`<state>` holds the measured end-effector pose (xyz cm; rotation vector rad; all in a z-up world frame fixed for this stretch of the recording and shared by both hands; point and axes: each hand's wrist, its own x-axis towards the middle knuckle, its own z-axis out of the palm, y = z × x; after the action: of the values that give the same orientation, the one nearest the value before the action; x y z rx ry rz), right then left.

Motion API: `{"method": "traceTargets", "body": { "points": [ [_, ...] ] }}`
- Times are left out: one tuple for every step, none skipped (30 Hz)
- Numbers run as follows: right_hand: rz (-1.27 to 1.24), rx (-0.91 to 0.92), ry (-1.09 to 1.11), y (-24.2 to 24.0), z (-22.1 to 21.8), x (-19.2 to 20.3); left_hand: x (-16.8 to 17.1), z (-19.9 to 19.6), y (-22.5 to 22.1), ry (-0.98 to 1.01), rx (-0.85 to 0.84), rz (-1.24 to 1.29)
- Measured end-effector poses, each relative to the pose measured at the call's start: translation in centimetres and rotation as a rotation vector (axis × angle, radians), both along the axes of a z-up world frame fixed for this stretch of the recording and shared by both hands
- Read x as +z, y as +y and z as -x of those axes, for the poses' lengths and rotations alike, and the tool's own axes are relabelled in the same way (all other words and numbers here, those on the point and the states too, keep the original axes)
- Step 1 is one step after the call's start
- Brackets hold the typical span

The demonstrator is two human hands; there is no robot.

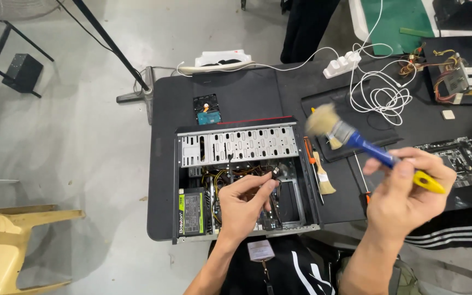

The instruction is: Cleaning dust from a hard drive and the interior of a computer case using a brush.

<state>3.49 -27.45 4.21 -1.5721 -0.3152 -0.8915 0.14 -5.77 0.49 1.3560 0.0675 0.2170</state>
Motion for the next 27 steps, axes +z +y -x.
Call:
{"method": "traceTargets", "body": {
  "points": [
    [-0.193, 0.112, 0.06, -0.4, 0.3, -0.3, 0.0, 0.3, -0.1, 0.014, 0.009, -0.015],
    [-0.194, 0.114, 0.062, -0.4, 0.7, -0.1, -0.3, 0.4, 0.0, 0.016, 0.01, -0.015],
    [-0.107, 0.227, 0.158, -0.3, 1.0, 0.1, -0.5, 0.3, 0.0, -0.012, -0.004, 0.01],
    [-0.02, 0.339, 0.257, -0.2, 1.3, 0.3, -0.7, 0.1, 0.1, -0.041, -0.019, 0.035],
    [-0.021, 0.333, 0.261, -0.3, 0.6, 0.6, -0.3, 0.1, 0.1, -0.036, -0.025, 0.037],
    [0.102, 0.07, 0.145, -0.4, 0.0, 0.8, 0.1, 0.1, 0.2, -0.01, -0.011, 0.042],
    [0.226, -0.184, 0.028, -0.4, -0.9, 1.1, 0.5, 0.0, 0.4, 0.015, 0.012, 0.047],
    [0.227, -0.181, 0.031, -1.0, -1.0, 0.3, 0.4, 0.2, 0.4, 0.018, 0.014, 0.048],
    [0.079, -0.137, 0.02, -1.7, -1.2, -0.3, 0.5, 0.2, 0.4, 0.001, 0.0, 0.064],
    [-0.068, -0.09, 0.011, -2.4, -1.5, -0.9, 0.5, 0.2, 0.3, -0.016, -0.014, 0.079],
    [-0.069, -0.089, 0.01, -1.1, -1.0, -0.7, 0.6, 0.2, 0.3, -0.017, -0.013, 0.078],
    [-0.049, 0.085, 0.074, 0.2, -0.6, -0.6, 0.7, 0.1, 0.2, -0.034, -0.054, 0.093],
    [-0.027, 0.252, 0.139, 1.2, 0.0, -0.4, 0.7, 0.0, -0.1, -0.05, -0.102, 0.11],
    [-0.026, 0.246, 0.138, 2.3, 0.1, -1.0, 0.8, -0.3, -0.7, -0.051, -0.108, 0.111],
    [-0.035, 0.383, 0.282, 3.4, 0.3, -1.5, 0.8, -0.6, -1.3, -0.129, -0.088, 0.063],
    [-0.047, 0.516, 0.429, 4.6, 0.5, -2.1, 0.8, -0.8, -1.8, -0.208, -0.067, 0.015],
    [-0.048, 0.519, 0.428, 4.6, 0.3, -2.0, 1.0, -0.8, -2.0, -0.208, -0.065, 0.013],
    [0.079, 0.447, 0.426, 4.7, 0.2, -1.9, 1.2, -0.8, -2.1, -0.288, 0.03, -0.187],
    [0.207, 0.378, 0.421, 4.8, 0.0, -1.9, 1.3, -0.8, -2.2, -0.364, 0.131, -0.388],
    [0.208, 0.387, 0.42, 4.7, 0.1, -1.9, 0.7, -0.9, -2.0, -0.362, 0.139, -0.39],
    [0.243, 0.298, 0.444, 4.5, 0.2, -2.0, 0.0, -0.9, -1.9, -0.32, 0.155, -0.452],
    [0.278, 0.208, 0.466, 4.3, 0.4, -2.0, -0.6, -0.9, -1.7, -0.276, 0.171, -0.513],
    [0.279, 0.214, 0.469, 2.9, -0.4, -2.8, -1.0, -1.0, -0.9, -0.272, 0.175, -0.514],
    [0.229, 0.166, 0.407, 1.5, -1.2, -3.6, -1.3, -1.0, 0.0, -0.222, 0.071, -0.525],
    [0.179, 0.117, 0.349, 0.0, -1.7, -4.4, -1.7, -0.9, 0.7, -0.168, -0.035, -0.533],
    [0.181, 0.123, 0.356, -0.7, -2.0, -4.2, -1.6, -0.5, 1.1, -0.159, -0.031, -0.532],
    [0.174, 0.138, 0.294, -1.3, -2.5, -4.0, -1.3, -0.5, 1.5, -0.128, -0.124, -0.605]
  ]
}}
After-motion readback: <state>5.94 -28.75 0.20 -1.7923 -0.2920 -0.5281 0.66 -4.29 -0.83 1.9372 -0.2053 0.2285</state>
